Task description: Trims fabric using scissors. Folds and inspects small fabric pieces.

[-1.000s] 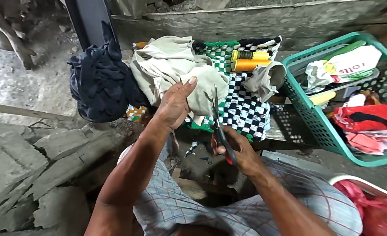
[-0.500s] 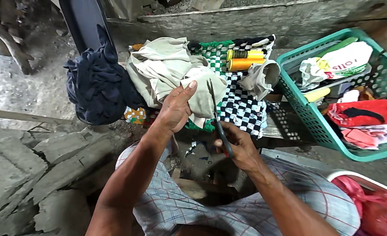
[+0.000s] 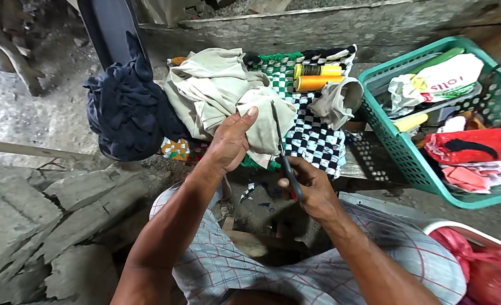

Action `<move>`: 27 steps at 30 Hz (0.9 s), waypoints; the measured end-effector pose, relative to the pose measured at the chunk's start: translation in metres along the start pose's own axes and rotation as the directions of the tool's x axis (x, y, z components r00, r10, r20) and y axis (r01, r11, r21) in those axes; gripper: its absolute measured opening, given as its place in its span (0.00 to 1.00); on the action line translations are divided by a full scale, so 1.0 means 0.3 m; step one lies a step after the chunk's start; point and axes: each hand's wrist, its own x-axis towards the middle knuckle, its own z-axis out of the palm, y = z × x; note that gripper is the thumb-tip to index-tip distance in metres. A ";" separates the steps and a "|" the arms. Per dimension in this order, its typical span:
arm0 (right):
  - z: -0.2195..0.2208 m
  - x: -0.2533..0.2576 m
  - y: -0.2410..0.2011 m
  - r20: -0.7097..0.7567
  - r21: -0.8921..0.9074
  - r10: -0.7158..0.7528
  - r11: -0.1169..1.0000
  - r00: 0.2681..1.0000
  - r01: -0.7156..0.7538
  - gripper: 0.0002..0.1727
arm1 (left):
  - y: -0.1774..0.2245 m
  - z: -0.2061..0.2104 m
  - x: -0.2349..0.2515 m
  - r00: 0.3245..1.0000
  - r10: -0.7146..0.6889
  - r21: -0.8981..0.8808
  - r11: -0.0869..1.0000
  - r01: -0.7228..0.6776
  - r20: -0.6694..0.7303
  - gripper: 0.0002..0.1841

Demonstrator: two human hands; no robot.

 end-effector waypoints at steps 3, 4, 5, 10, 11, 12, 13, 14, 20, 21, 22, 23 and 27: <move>-0.004 0.000 -0.006 -0.007 -0.003 0.013 1.000 1.000 -0.013 0.29 | 0.000 0.002 0.002 1.000 -0.001 0.000 1.000 0.001 -0.003 0.16; -0.004 -0.001 -0.007 -0.002 0.006 0.019 1.000 1.000 -0.019 0.29 | 0.000 0.002 0.004 1.000 0.002 0.000 1.000 -0.002 -0.005 0.16; -0.005 -0.003 -0.009 0.012 0.016 0.031 0.999 0.999 -0.031 0.30 | 0.003 0.001 0.006 1.000 0.005 0.002 1.000 -0.005 -0.010 0.16; -0.035 -0.009 -0.028 0.169 -0.066 0.098 0.994 0.981 -0.087 0.45 | 0.012 -0.027 0.034 0.995 0.037 0.008 0.999 -0.037 -0.095 0.18; -0.040 -0.011 -0.035 0.160 -0.088 0.081 0.994 0.984 -0.067 0.46 | 0.012 -0.033 0.037 0.994 0.028 -0.013 0.999 -0.030 -0.105 0.19; -0.043 -0.013 -0.040 0.125 -0.105 0.044 0.994 0.991 -0.031 0.47 | 0.013 -0.032 0.034 0.994 0.011 -0.038 0.999 -0.016 -0.112 0.20; -0.047 -0.013 -0.041 0.073 -0.119 -0.011 0.993 0.997 0.020 0.47 | 0.013 -0.025 0.025 0.994 -0.011 -0.058 0.998 0.004 -0.109 0.20; -0.049 -0.009 -0.038 0.006 -0.115 -0.080 0.990 0.997 0.080 0.46 | 0.009 -0.013 0.010 0.994 -0.037 -0.071 0.997 0.030 -0.100 0.21; -0.032 0.037 0.013 -0.347 -0.199 -0.275 0.956 0.897 0.216 0.43 | -0.062 0.078 -0.055 0.988 -0.138 -0.198 0.968 0.151 0.075 0.22; -0.023 0.041 0.022 -0.368 -0.184 -0.274 0.958 0.889 0.219 0.42 | -0.079 0.088 -0.054 0.985 -0.150 -0.215 0.963 0.165 0.086 0.22; -0.014 0.042 0.026 -0.384 -0.163 -0.264 0.963 0.885 0.216 0.40 | -0.094 0.096 -0.053 0.983 -0.162 -0.226 0.958 0.178 0.090 0.21; -0.006 0.042 0.024 -0.401 -0.139 -0.255 0.966 0.880 0.216 0.36 | -0.105 0.102 -0.054 0.980 -0.177 -0.231 0.954 0.194 0.091 0.21; 0.000 0.035 -0.001 -0.403 -0.039 -0.215 0.975 0.890 0.218 0.28 | -0.102 0.099 -0.046 0.984 -0.165 -0.204 0.963 0.174 0.061 0.21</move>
